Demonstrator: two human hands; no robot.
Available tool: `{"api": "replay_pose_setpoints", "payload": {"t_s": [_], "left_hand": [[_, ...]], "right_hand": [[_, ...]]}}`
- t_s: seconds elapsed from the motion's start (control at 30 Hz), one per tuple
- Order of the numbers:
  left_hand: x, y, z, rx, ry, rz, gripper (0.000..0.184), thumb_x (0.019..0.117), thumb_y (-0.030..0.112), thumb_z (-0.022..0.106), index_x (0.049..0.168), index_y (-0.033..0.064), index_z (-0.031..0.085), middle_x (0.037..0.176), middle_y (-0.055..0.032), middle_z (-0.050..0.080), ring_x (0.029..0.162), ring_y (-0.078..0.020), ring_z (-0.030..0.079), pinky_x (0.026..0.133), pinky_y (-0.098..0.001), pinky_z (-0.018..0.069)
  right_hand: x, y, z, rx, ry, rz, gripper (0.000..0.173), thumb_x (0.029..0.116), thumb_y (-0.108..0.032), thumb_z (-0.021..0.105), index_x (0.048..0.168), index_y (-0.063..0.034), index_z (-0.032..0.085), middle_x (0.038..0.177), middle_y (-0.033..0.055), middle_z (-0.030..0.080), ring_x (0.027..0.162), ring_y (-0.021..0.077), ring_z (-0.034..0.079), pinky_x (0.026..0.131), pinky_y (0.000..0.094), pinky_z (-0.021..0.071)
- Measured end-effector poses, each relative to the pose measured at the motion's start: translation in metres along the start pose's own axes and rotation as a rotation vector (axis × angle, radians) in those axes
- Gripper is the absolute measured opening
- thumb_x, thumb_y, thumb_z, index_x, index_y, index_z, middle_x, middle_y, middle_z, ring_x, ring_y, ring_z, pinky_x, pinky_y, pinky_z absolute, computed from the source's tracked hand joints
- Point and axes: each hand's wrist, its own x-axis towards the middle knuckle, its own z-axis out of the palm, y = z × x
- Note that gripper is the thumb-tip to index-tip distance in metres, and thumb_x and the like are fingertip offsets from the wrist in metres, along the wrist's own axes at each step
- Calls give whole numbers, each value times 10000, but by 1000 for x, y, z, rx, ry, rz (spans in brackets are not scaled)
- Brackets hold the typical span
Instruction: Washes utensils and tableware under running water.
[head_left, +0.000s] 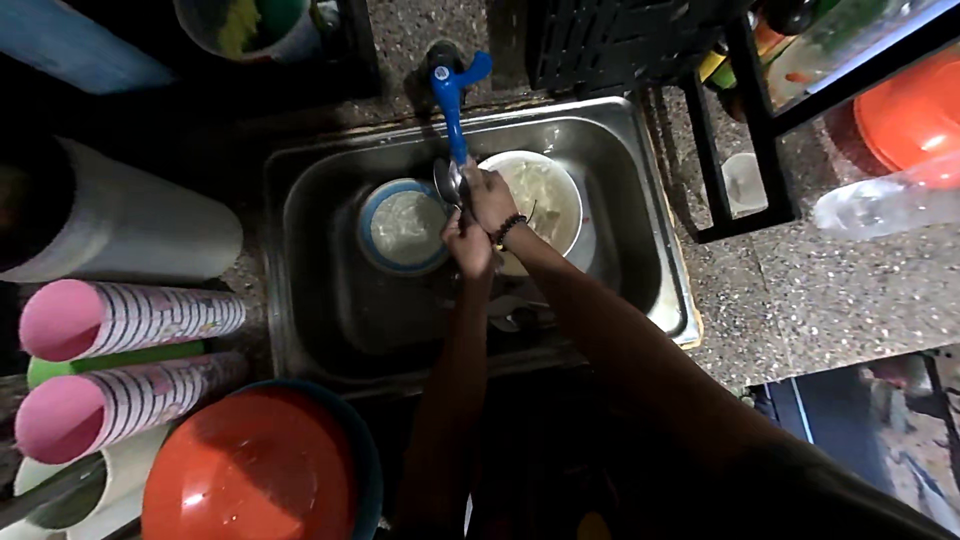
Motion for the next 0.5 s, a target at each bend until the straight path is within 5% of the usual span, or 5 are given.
{"api": "replay_pose_setpoints", "payload": {"t_s": [0.03,0.1,0.23,0.33,0.5], "left_hand": [[2,1,0,-14,-7,-18,242,1075,83,463,1040,-9,684,854,-20,683,782,-59,649,754,-280,571],[2,-1,1,-22,-4,-36,226,1070,77,476,1032,-14,679,859,-19,681,790,-55,649,761,-272,571],[0,-8,-1,4,3,-7,204,1038,32,491,1026,-34,683,868,-35,678,798,-58,635,765,-272,557],[-3,-5,-1,-20,19,-36,197,1041,62,527,988,-20,697,842,-31,689,770,-62,648,745,-274,567],[-3,-6,-3,-53,-32,4,225,1060,87,504,971,0,692,805,-6,686,734,-58,653,719,-274,577]], "right_hand": [[1,5,1,16,-27,-41,480,1136,-318,328,1224,23,655,1068,192,698,1012,286,672,957,490,524],[-1,10,1,44,-19,-53,409,1128,-244,355,1184,31,652,1025,167,683,970,248,655,933,455,522],[0,2,0,-61,44,63,583,1123,-409,326,918,-4,692,881,155,677,868,282,665,814,524,529],[-5,-5,1,-62,47,142,661,1098,-530,324,940,-17,710,944,174,698,941,313,676,855,560,523],[-6,16,0,-43,-6,-74,462,1128,-280,346,1045,28,681,963,171,681,938,268,660,891,487,525]]}}
